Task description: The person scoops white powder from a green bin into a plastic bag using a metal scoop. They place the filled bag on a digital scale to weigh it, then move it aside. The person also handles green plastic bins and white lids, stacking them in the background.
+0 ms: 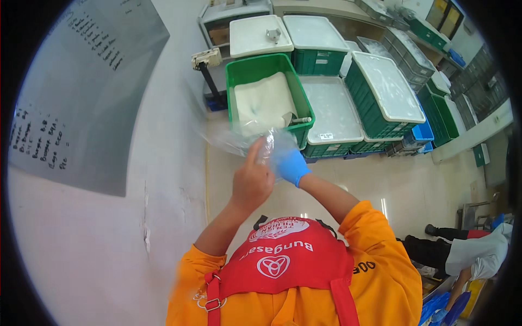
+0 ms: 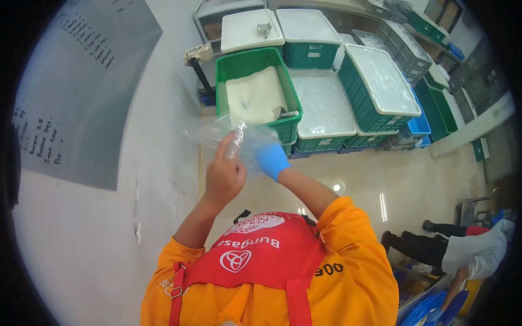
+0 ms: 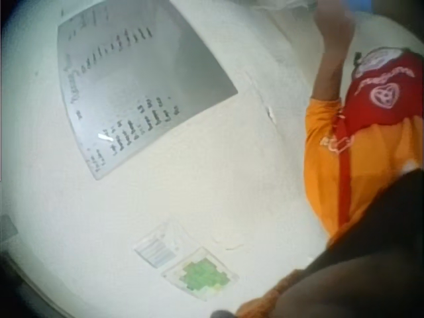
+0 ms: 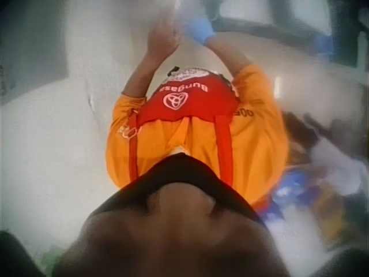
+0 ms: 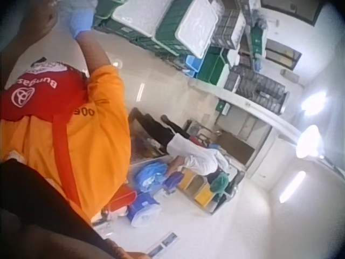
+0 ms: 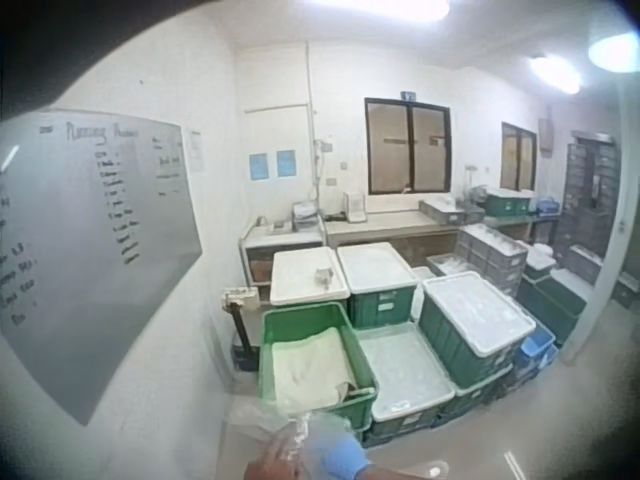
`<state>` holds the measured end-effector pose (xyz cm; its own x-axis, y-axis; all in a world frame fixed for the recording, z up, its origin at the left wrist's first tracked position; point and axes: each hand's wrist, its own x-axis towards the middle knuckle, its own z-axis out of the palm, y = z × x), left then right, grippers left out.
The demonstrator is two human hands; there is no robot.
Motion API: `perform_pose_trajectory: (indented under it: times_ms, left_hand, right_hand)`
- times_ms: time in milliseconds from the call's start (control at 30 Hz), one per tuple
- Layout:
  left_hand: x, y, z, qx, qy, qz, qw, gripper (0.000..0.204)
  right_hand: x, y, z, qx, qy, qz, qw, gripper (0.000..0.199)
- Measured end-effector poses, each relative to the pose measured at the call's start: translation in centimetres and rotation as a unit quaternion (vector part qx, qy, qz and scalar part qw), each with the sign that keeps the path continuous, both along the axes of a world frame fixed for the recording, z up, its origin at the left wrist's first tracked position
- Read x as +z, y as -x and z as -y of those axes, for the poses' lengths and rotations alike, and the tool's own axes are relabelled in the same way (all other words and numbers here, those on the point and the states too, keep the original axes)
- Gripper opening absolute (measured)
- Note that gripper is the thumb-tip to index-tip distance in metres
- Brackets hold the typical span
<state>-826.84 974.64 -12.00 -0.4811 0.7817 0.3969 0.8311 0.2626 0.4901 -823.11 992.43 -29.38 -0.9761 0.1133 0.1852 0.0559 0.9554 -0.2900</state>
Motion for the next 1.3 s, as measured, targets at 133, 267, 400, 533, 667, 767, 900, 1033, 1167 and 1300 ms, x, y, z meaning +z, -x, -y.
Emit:
perform_pose_trajectory:
  times_ms: [133,267,400,533,667,767,900,1033,1167,1300]
  left_hand:
    - [-3.8,0.9,2.2,-0.024,0.063,0.016,0.998,0.06]
    - [-5.5,1.8,4.8,-0.015,0.122,0.023,0.992,0.063]
    - [-5.4,2.1,4.9,0.026,0.023,0.008,0.999,0.069]
    - [-5.6,2.0,4.3,0.061,-0.025,0.025,0.998,0.07]
    - [-5.4,4.0,4.3,0.047,-0.017,0.07,0.996,0.064]
    - [-6.8,6.1,6.5,0.055,0.134,0.196,0.97,0.064]
    - [-9.1,10.4,9.8,0.122,0.239,0.154,0.951,0.062]
    - [-10.2,15.1,12.6,0.227,0.347,0.156,0.896,0.055]
    - [-8.9,20.4,11.1,0.346,0.378,0.226,0.828,0.049]
    - [-8.4,23.7,11.7,0.434,0.391,0.295,0.756,0.046]
  right_hand:
    - [-1.4,-1.4,1.0,0.096,-0.036,-0.082,0.991,0.041]
    - [7.4,1.0,-0.1,-0.071,0.32,-0.167,0.93,0.043]
    - [13.6,3.7,0.3,-0.08,0.183,-0.435,0.878,0.049]
    - [6.6,4.5,0.9,-0.042,-0.029,0.077,0.996,0.057]
    - [3.0,2.0,4.1,0.124,0.048,0.428,0.894,0.051]
    - [4.2,1.9,4.2,0.168,0.22,0.273,0.921,0.046]
    - [13.0,6.3,-0.6,0.217,0.433,0.156,0.861,0.043]
    - [9.1,14.9,-9.1,0.0,0.162,-0.05,0.986,0.03]
    - [-7.7,20.3,-19.9,-0.197,0.006,0.245,0.949,0.026]
    - [-21.7,22.1,-24.2,-0.276,0.063,0.419,0.863,0.027]
